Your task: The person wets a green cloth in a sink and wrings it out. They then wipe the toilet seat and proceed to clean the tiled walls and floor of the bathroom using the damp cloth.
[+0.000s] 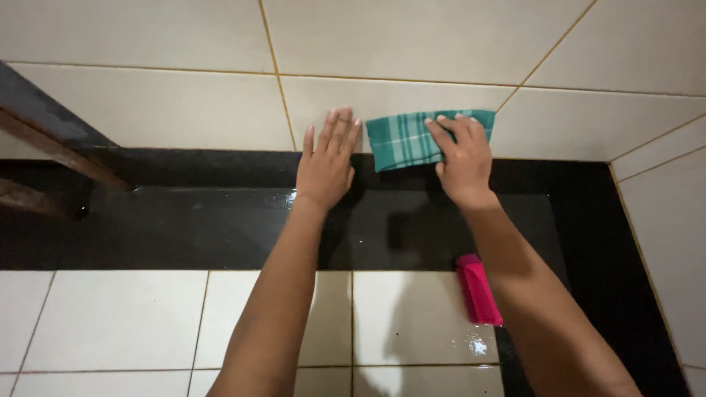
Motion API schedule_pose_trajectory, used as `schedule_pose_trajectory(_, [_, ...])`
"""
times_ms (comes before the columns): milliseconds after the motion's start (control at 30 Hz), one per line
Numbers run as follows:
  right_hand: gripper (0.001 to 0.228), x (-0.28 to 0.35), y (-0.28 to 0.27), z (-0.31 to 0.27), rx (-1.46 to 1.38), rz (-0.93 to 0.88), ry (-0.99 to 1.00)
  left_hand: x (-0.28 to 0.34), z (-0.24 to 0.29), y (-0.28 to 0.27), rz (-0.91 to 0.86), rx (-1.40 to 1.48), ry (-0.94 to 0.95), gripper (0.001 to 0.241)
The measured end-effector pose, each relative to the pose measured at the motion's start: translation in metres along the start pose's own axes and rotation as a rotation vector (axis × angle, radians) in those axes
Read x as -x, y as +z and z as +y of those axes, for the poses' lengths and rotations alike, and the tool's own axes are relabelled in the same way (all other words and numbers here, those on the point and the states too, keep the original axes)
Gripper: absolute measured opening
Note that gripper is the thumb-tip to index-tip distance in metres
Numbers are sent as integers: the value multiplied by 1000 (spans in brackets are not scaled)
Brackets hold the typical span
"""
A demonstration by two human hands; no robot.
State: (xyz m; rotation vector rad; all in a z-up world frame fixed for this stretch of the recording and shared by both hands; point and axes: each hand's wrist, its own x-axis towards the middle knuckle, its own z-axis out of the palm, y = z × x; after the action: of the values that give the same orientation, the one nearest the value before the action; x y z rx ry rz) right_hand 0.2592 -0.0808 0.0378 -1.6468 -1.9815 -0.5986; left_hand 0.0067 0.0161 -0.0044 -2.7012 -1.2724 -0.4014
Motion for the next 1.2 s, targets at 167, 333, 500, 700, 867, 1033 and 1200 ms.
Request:
schedule_pose_trajectory(167, [73, 15, 11, 11, 25, -57, -28, 3, -1, 12, 72, -71, 3, 97])
schedule_pose_trajectory(333, [69, 21, 13, 18, 75, -139, -46, -1, 0, 9, 66, -59, -12, 97])
schedule_pose_trajectory(500, [54, 35, 21, 30, 121, -113, -104, 2, 3, 4, 26, -49, -30, 98])
schedule_pose_trajectory(700, [48, 47, 27, 34, 132, -211, 3, 4, -1, -10, -9, -110, -12, 97])
schedule_pose_trajectory(867, [64, 28, 10, 7, 116, -299, 3, 5, -9, -23, -25, -53, 23, 100])
schedule_pose_trajectory(1033, [75, -13, -17, -28, 12, -117, -11, 7, -18, -32, 23, -44, -28, 102])
schedule_pose_trajectory(1200, [78, -38, -24, -41, 18, 28, 51, 4, -16, -45, 112, 29, -64, 100])
